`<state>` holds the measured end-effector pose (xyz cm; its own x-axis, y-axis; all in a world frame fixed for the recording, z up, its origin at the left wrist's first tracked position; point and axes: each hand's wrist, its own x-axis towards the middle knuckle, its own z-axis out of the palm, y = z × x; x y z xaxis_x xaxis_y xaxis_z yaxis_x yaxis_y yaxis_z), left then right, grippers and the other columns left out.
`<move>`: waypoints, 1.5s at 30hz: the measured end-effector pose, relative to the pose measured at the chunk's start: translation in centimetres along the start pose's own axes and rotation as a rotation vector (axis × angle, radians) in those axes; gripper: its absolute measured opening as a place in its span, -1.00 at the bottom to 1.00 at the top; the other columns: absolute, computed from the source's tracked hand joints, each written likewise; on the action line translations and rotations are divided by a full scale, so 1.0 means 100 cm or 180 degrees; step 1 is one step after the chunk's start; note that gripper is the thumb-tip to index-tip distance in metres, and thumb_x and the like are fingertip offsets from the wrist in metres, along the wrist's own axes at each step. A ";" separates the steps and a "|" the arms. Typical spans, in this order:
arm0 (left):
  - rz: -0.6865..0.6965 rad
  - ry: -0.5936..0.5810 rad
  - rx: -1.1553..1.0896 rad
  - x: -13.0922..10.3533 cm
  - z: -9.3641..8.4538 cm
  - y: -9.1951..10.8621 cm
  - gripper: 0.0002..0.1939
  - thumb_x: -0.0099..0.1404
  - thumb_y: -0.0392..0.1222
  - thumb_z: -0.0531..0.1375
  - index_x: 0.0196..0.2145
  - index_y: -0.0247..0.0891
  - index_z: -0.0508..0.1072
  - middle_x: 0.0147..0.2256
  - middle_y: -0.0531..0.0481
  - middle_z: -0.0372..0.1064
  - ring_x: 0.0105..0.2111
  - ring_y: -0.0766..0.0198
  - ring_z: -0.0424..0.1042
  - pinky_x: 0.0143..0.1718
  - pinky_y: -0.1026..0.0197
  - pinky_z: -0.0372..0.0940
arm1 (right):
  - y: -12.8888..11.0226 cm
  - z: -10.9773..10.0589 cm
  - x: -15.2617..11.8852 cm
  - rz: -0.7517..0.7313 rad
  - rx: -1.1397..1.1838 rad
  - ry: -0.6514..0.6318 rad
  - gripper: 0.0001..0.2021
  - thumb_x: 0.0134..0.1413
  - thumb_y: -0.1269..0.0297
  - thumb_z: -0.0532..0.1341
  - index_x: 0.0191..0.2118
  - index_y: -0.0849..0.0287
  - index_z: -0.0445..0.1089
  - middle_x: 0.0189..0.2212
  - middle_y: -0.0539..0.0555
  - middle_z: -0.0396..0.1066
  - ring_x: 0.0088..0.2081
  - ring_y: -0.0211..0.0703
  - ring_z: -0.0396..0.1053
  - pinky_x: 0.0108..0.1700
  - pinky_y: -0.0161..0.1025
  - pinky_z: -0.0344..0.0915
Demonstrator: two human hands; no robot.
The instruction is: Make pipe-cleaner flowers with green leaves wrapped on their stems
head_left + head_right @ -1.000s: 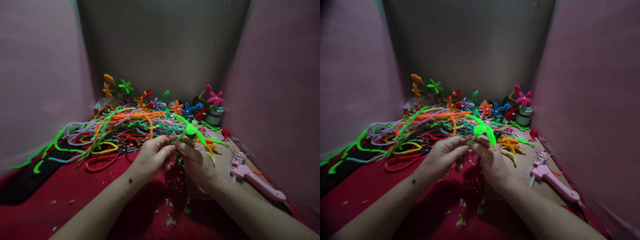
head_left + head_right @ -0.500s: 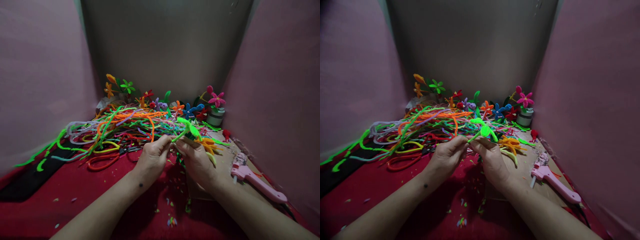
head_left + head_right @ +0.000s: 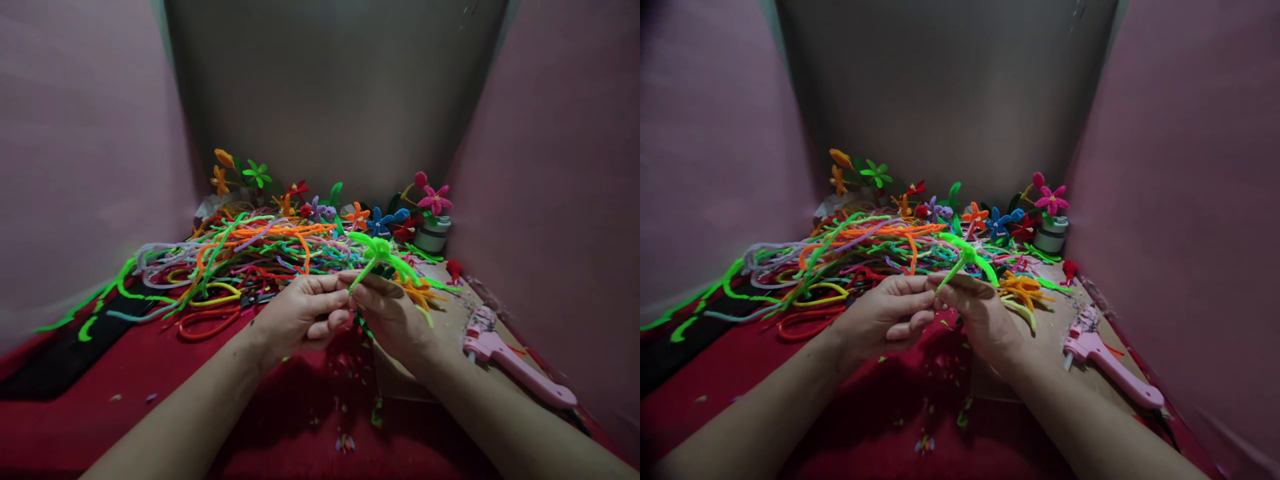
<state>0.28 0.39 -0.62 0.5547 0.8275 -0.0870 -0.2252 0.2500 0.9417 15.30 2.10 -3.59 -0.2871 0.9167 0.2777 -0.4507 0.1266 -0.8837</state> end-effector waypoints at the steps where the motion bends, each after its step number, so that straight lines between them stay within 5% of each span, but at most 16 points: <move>1: 0.0030 -0.0056 0.0055 0.000 -0.001 0.000 -0.85 0.17 -0.15 0.15 -0.40 -0.31 0.36 -0.64 0.17 0.18 -0.80 0.60 -0.11 -0.80 0.46 -0.17 | -0.001 0.001 0.000 0.0032 0.0101 -0.0044 -0.82 -0.18 0.30 0.32 -0.33 0.06 0.52 -0.41 0.00 0.48 -0.39 -0.17 0.34 -0.24 -0.18 0.24; 4: 0.0303 0.0122 0.0819 0.000 0.001 0.000 -0.78 0.22 -0.12 0.10 -0.48 -0.33 0.36 -0.64 0.12 0.22 -0.76 0.55 0.05 -0.75 0.44 -0.08 | -0.003 0.005 -0.001 0.0035 0.0371 -0.0024 -0.94 -0.15 0.35 0.29 -0.45 0.08 0.51 -0.51 -0.03 0.44 -0.44 -0.20 0.34 -0.24 -0.18 0.25; 9: 0.1602 0.1189 0.2816 0.005 0.009 -0.009 -0.90 0.20 -0.23 0.12 -0.35 -0.26 0.42 -0.46 0.04 0.40 -0.50 0.39 0.32 -0.46 0.36 0.20 | 0.002 0.005 0.000 -0.0226 0.0393 0.0349 -0.94 -0.17 0.38 0.31 -0.49 0.07 0.48 -0.52 -0.08 0.42 -0.43 -0.23 0.32 -0.21 -0.21 0.25; 13: 0.2058 0.1537 0.3316 0.007 0.008 -0.018 -0.87 0.25 -0.24 0.07 -0.37 -0.24 0.40 -0.49 0.07 0.37 -0.50 0.39 0.33 -0.45 0.38 0.19 | 0.008 0.001 -0.001 -0.0216 0.0057 0.0518 -0.95 -0.13 0.36 0.29 -0.43 0.11 0.46 -0.47 -0.05 0.40 -0.38 -0.20 0.30 -0.17 -0.21 0.22; 18: 0.2027 0.1569 0.3279 0.006 0.007 -0.020 -0.86 0.26 -0.21 0.06 -0.37 -0.23 0.40 -0.60 0.14 0.25 -0.61 0.45 0.21 -0.56 0.41 0.12 | 0.005 0.002 -0.005 -0.0181 -0.0249 0.0512 -0.98 -0.07 0.34 0.25 -0.44 0.14 0.43 -0.43 -0.03 0.39 -0.32 -0.20 0.28 -0.13 -0.24 0.19; 24: 0.1421 0.1425 0.2019 0.004 0.015 -0.011 -0.79 0.23 -0.20 0.07 -0.54 -0.28 0.32 -0.68 0.18 0.12 -0.71 0.49 0.09 -0.67 0.42 0.05 | 0.000 0.006 -0.005 -0.0036 0.0120 0.0124 -0.93 -0.09 0.39 0.28 -0.40 0.12 0.49 -0.48 -0.07 0.43 -0.40 -0.27 0.28 -0.24 -0.29 0.23; 29: 0.0906 0.1147 0.1143 0.003 0.018 -0.005 -0.83 0.21 -0.19 0.09 -0.49 -0.29 0.33 -0.70 0.18 0.19 -0.78 0.51 0.08 -0.75 0.43 0.00 | 0.001 0.007 -0.002 -0.0057 0.0037 -0.0048 -0.81 -0.05 0.34 0.24 -0.24 0.08 0.50 -0.41 0.00 0.48 -0.31 -0.16 0.35 -0.20 -0.20 0.25; 35: 0.0625 0.0724 0.0660 0.005 0.010 -0.004 -0.75 0.21 -0.15 0.11 -0.56 -0.32 0.30 -0.72 0.16 0.23 -0.81 0.56 0.08 -0.77 0.47 -0.07 | 0.003 0.003 0.000 0.0004 0.0115 -0.0080 -0.84 -0.03 0.37 0.22 -0.29 0.14 0.50 -0.46 0.01 0.47 -0.33 -0.14 0.37 -0.19 -0.16 0.25; 41: 0.0323 0.0707 0.1001 0.002 0.012 0.000 -0.75 0.23 -0.14 0.07 -0.53 -0.31 0.31 -0.69 0.14 0.26 -0.82 0.54 0.11 -0.79 0.46 -0.07 | -0.001 0.006 -0.003 -0.0081 0.0121 0.0018 -0.88 -0.10 0.39 0.24 -0.37 0.12 0.50 -0.47 -0.01 0.46 -0.35 -0.15 0.37 -0.22 -0.19 0.25; 45: 0.0775 0.0976 0.1665 0.004 0.013 -0.002 -0.87 0.18 -0.18 0.11 -0.46 -0.29 0.33 -0.61 0.13 0.29 -0.73 0.48 0.20 -0.72 0.41 0.08 | -0.004 0.009 -0.002 -0.0148 0.0268 0.0261 -0.93 -0.16 0.40 0.25 -0.46 0.12 0.47 -0.48 -0.03 0.45 -0.39 -0.17 0.35 -0.22 -0.19 0.23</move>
<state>1.63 0.05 -0.43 0.2658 0.9548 0.1329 0.1470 -0.1764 0.9733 14.81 1.48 -2.95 -0.1958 0.9390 0.2828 -0.5322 0.1405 -0.8349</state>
